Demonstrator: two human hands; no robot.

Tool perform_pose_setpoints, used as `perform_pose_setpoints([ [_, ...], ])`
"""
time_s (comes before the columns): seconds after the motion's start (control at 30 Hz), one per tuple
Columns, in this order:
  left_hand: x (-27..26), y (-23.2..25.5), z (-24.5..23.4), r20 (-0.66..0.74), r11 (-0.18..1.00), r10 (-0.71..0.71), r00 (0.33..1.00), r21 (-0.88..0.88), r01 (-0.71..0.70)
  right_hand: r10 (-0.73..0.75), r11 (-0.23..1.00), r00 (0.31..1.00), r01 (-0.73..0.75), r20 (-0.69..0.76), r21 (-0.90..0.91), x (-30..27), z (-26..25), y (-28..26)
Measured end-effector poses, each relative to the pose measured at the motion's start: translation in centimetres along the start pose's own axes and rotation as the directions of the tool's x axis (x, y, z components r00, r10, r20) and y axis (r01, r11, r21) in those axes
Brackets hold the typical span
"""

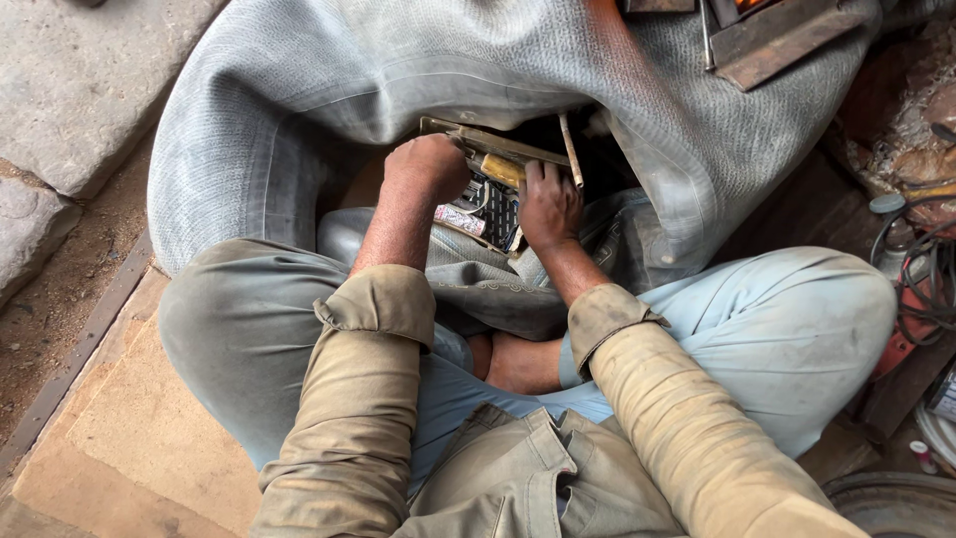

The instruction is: The person repairs a puncture in a large tire tube by heating a small metal patch over an open flame and then pressing it onto the tube using a metal tool.

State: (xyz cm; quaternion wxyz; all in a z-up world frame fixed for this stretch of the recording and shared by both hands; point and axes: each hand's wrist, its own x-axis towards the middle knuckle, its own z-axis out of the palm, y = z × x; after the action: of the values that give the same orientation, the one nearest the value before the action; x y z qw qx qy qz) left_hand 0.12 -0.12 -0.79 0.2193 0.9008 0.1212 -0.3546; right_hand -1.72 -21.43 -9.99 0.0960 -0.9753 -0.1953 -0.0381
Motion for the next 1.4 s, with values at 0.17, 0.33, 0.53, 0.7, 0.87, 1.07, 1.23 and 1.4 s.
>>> perform_pose_setpoints([
  [0.17,0.0,-0.1,-0.1,-0.003,0.999,0.001,1.0,0.041,-0.001,-0.018,0.957,0.948,-0.076,0.318,0.28,-0.4,2.5,-0.3],
  [0.33,-0.2,-0.2,-0.2,-0.011,0.997,0.032,0.999,0.074,-0.031,-0.028,0.918,0.868,-0.174,0.496,0.357,-2.1,5.4,-1.7],
  [0.53,-0.4,-0.2,0.1,-0.061,0.997,0.04,0.997,0.062,-0.037,-0.033,0.929,0.882,-0.147,0.471,0.34,-0.8,8.5,-3.0],
  [0.7,-0.3,-0.4,0.3,-0.135,0.998,0.059,0.989,0.007,-0.058,-0.071,0.959,0.866,-0.077,0.495,0.271,2.0,10.3,-5.5],
  [0.87,0.1,-0.7,0.7,-0.147,0.999,0.033,0.989,-0.037,-0.039,-0.076,0.977,0.819,-0.054,0.569,0.208,3.7,10.4,-6.5],
  [1.07,0.7,-0.5,0.8,-0.12,0.999,0.03,0.992,-0.04,-0.035,-0.008,0.989,0.717,-0.097,0.697,0.112,4.3,11.5,-6.1],
  [1.23,0.5,-0.5,0.8,-0.134,0.999,0.031,0.991,-0.04,-0.036,-0.025,0.988,0.731,-0.086,0.682,0.129,4.5,11.8,-6.2],
  [1.4,0.4,-0.5,0.4,-0.122,0.999,0.015,0.992,-0.047,-0.021,0.034,0.955,0.691,-0.236,0.722,0.181,4.6,9.1,-6.3],
])
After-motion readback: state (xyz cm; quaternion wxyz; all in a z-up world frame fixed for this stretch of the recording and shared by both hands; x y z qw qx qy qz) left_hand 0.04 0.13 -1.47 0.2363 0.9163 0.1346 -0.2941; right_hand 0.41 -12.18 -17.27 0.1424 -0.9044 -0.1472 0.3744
